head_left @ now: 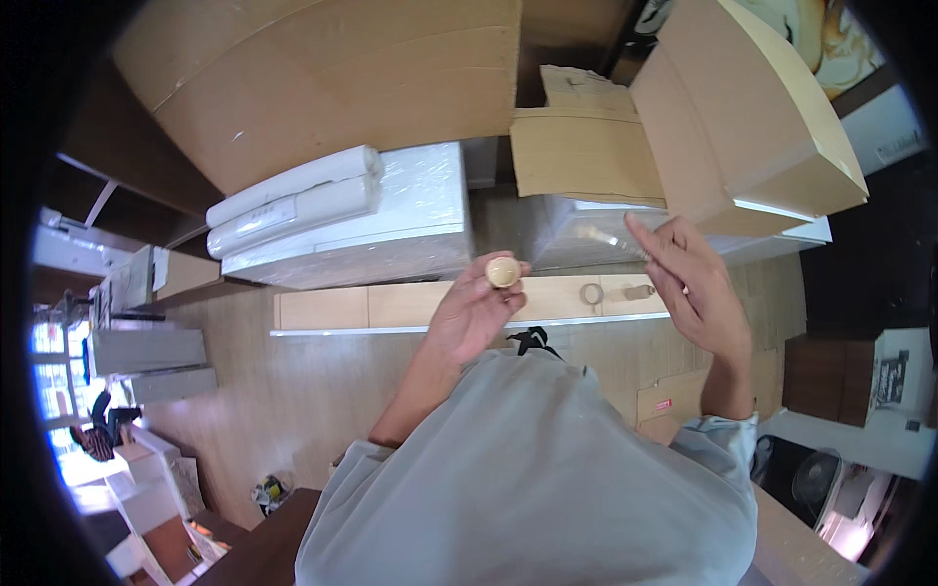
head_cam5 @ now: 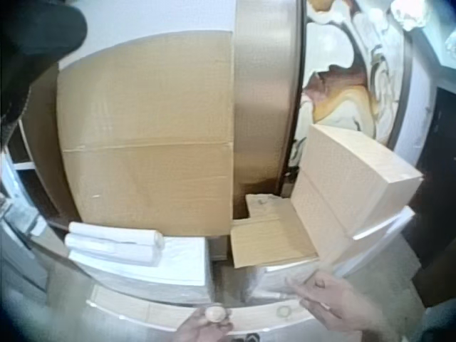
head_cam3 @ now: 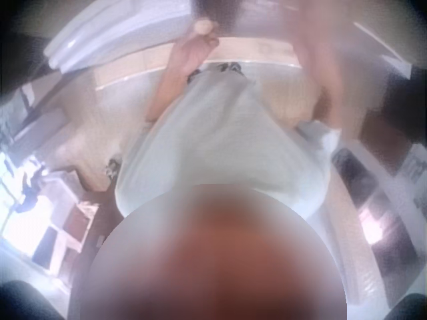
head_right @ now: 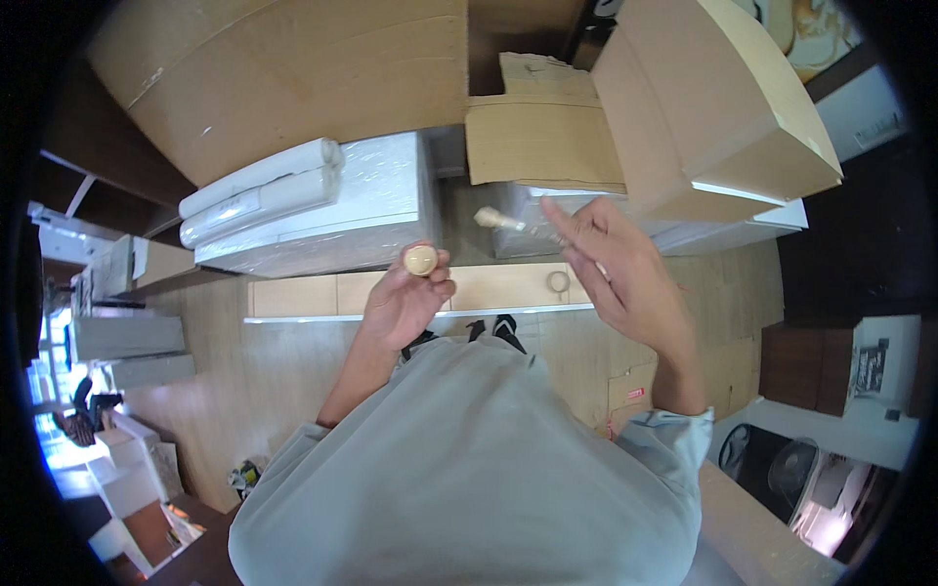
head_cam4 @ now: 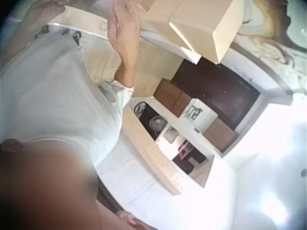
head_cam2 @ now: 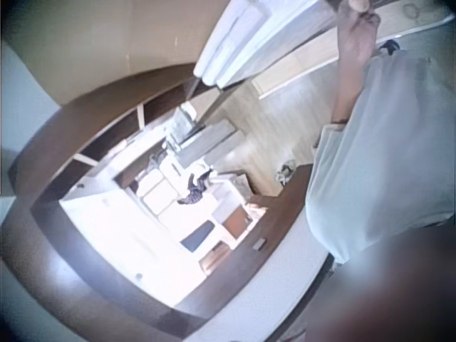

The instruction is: The person uses a small brush to apply a light-colored finish to the edges and surfaces of a wooden cabinet. They repeatedly dip the brush into a small container and paint along the trim and flat panels. The person then applies masking tape along the cabinet's edge.

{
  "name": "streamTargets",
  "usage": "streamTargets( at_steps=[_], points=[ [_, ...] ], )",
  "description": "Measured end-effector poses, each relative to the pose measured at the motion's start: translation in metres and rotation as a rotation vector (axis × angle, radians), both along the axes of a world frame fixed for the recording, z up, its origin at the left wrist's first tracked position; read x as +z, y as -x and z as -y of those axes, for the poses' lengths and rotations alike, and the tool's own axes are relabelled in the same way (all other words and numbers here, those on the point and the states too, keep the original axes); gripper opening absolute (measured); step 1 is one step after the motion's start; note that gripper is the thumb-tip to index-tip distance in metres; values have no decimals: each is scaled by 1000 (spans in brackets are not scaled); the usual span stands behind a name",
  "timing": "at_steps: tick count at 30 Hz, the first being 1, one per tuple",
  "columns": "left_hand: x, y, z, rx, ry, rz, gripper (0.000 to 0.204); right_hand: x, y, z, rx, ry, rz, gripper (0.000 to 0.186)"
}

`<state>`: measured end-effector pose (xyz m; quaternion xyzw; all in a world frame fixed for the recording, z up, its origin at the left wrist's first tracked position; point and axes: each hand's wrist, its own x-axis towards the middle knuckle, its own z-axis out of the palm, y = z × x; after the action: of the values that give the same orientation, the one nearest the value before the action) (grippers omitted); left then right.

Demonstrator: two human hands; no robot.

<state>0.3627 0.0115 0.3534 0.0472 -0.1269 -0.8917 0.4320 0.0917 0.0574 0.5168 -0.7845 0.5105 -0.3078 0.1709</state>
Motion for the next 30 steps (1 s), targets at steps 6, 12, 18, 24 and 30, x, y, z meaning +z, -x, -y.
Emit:
streamTargets(
  at_steps=[6,12,18,24,30],
  points=[
    [22,5,-3,18,62,59,40,42,-26,14,259,105,-224,28],
    [21,-4,-7,106,175,168,34,55,-43,28,341,168,-448,30],
    [23,-8,-11,193,204,282,35,60,-54,35,376,161,-504,29],
    [21,-12,-14,233,182,399,38,53,-52,40,398,131,-433,27],
    [22,-5,-15,246,204,372,41,41,-38,37,382,125,-442,8]
  ],
)
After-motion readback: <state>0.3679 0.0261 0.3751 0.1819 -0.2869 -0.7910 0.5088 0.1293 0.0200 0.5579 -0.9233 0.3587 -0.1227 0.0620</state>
